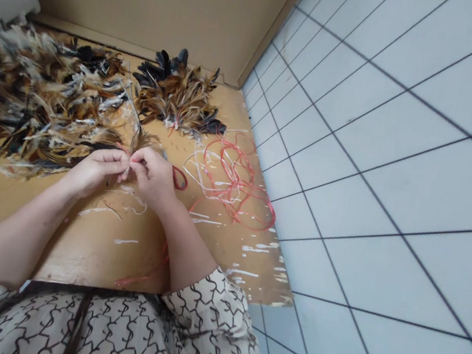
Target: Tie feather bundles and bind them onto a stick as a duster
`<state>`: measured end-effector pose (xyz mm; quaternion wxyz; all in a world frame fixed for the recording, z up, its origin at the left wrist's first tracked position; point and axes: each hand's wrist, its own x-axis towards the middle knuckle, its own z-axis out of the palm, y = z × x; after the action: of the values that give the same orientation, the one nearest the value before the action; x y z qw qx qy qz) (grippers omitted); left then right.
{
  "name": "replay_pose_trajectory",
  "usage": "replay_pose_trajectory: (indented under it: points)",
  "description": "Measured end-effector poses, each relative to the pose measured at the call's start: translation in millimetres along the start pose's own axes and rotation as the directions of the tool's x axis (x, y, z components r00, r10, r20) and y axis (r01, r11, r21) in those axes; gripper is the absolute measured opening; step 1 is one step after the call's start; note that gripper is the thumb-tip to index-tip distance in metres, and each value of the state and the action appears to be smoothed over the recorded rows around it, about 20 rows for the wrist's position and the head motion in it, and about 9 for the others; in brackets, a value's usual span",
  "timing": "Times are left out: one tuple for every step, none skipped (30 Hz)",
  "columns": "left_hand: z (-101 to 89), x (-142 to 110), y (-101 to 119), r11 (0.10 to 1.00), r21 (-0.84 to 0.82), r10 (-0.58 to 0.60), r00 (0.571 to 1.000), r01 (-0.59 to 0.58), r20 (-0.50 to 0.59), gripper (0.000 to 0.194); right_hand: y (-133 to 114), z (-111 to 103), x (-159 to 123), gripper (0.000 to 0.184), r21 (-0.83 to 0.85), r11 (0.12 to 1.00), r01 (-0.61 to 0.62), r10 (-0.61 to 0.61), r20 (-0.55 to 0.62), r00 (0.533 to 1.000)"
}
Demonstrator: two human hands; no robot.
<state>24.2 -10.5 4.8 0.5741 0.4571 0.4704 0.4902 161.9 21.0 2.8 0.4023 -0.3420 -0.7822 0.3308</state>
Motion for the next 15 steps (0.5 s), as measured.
replay_pose_trajectory:
  points:
    - [1.4,-0.1,-0.4,0.998,0.051,0.041,0.996,-0.037,-0.080,0.015,2.5,0.8,0.6,0.007,0.003,1.000,-0.030,0.030,0.003,1.000]
    - [2.6,-0.2,-0.6,0.992,0.095,0.093,0.983,-0.078,-0.160,0.014,4.8,1.5,1.1,0.007,0.001,0.999,-0.052,0.052,0.006,0.999]
    - [3.5,-0.4,-0.5,0.985,0.128,0.147,0.962,-0.120,-0.229,0.014,6.6,2.0,1.5,0.007,-0.005,0.998,-0.063,0.063,0.008,0.998]
    - [4.1,-0.6,-0.2,0.977,0.144,0.190,0.942,-0.154,-0.278,0.016,8.0,2.5,1.6,0.007,-0.016,0.998,-0.062,0.062,0.011,0.998]
    - [4.2,-0.8,0.1,0.974,0.143,0.215,0.927,-0.178,-0.307,0.017,8.7,2.9,1.5,0.007,-0.032,0.998,-0.049,0.050,0.016,0.999]
    - [3.9,-0.7,0.3,0.973,0.130,0.222,0.921,-0.189,-0.321,0.018,9.0,3.3,1.3,0.007,-0.050,0.998,-0.029,0.030,0.024,0.999]
    - [3.4,-0.5,0.3,0.975,0.115,0.217,0.921,-0.189,-0.325,0.019,8.8,3.7,0.9,0.008,-0.069,0.998,-0.005,0.007,0.034,0.999]
    - [2.5,-0.1,0.0,0.979,0.101,0.202,0.924,-0.179,-0.324,0.020,8.4,4.2,0.4,0.008,-0.088,0.996,0.020,-0.016,0.043,0.999]
    - [1.6,0.4,-0.5,0.982,0.091,0.184,0.929,-0.163,-0.320,0.021,7.8,4.8,-0.1,0.009,-0.106,0.993,0.043,-0.037,0.054,0.998]
    - [0.6,1.1,-1.3,0.986,0.085,0.165,0.936,-0.146,-0.312,0.022,7.4,5.5,-0.4,0.010,-0.121,0.991,0.062,-0.054,0.067,0.996]
    - [-0.3,1.8,-2.3,0.988,0.082,0.148,0.941,-0.129,-0.304,0.022,7.2,6.2,-0.7,0.010,-0.132,0.988,0.076,-0.065,0.082,0.995]
    - [-1.1,2.6,-3.2,0.990,0.081,0.135,0.945,-0.116,-0.298,0.022,7.3,7.0,-0.9,0.010,-0.136,0.987,0.084,-0.071,0.095,0.993]
    - [-1.7,3.2,-4.1,0.991,0.081,0.126,0.947,-0.107,-0.296,0.022,7.7,7.9,-1.1,0.010,-0.135,0.987,0.086,-0.072,0.106,0.992]
    - [-2.1,3.7,-4.8,0.992,0.080,0.121,0.948,-0.102,-0.296,0.022,8.6,8.9,-1.2,0.010,-0.127,0.989,0.079,-0.065,0.112,0.992]
    - [-2.2,4.1,-5.3,0.992,0.075,0.117,0.948,-0.098,-0.297,0.022,9.7,9.8,-1.3,0.009,-0.116,0.991,0.062,-0.049,0.112,0.992]
